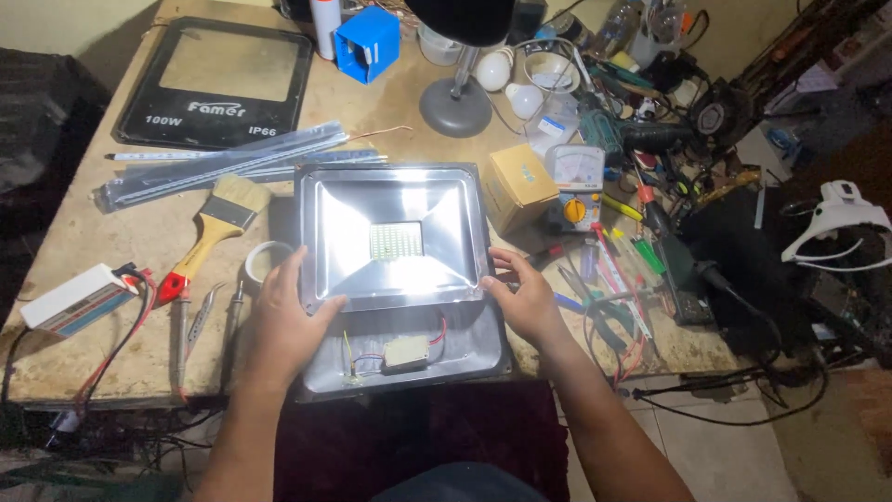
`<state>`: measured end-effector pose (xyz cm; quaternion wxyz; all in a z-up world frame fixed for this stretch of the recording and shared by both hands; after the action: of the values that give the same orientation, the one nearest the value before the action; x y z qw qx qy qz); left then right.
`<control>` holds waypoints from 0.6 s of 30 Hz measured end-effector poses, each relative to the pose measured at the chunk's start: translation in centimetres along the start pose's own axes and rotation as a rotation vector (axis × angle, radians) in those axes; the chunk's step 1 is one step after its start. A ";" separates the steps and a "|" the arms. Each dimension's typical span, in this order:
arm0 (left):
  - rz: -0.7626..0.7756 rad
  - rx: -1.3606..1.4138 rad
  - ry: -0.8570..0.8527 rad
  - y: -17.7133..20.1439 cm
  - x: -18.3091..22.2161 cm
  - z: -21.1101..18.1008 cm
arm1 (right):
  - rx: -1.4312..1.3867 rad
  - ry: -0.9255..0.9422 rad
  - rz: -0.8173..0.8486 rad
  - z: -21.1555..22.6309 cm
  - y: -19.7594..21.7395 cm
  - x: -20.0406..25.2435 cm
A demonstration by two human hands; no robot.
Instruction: Soldering power wires to an LED floodlight, testing the circuit with a multimeter, and reassembling the reflector.
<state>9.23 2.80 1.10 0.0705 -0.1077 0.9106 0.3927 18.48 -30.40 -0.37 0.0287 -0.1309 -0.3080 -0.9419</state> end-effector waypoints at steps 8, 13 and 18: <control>-0.090 -0.002 0.149 -0.6 0.2 3.1 | -0.417 -0.135 0.135 -5.0 -0.8 -3.0; -0.158 -0.005 0.122 0.0 0.4 3.8 | -0.478 -0.119 0.140 -4.8 -1.2 -2.9; -0.224 0.005 0.129 1.3 1.0 3.3 | -0.510 -0.084 0.164 -2.0 -1.4 -1.8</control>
<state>8.06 5.95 -0.50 0.0554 -0.2337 0.8966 0.3722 19.56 -30.52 -3.15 0.0582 -0.1971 -0.0501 -0.9774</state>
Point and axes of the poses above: each hand's wrist, its own x-axis away from the middle knuckle, its own y-axis out of the back of the hand, z = x × y, the point moved 10 cm from there along -x, towards the middle knuckle, and after that the axes turned 15 degrees about -y, right-handed, at the moved point
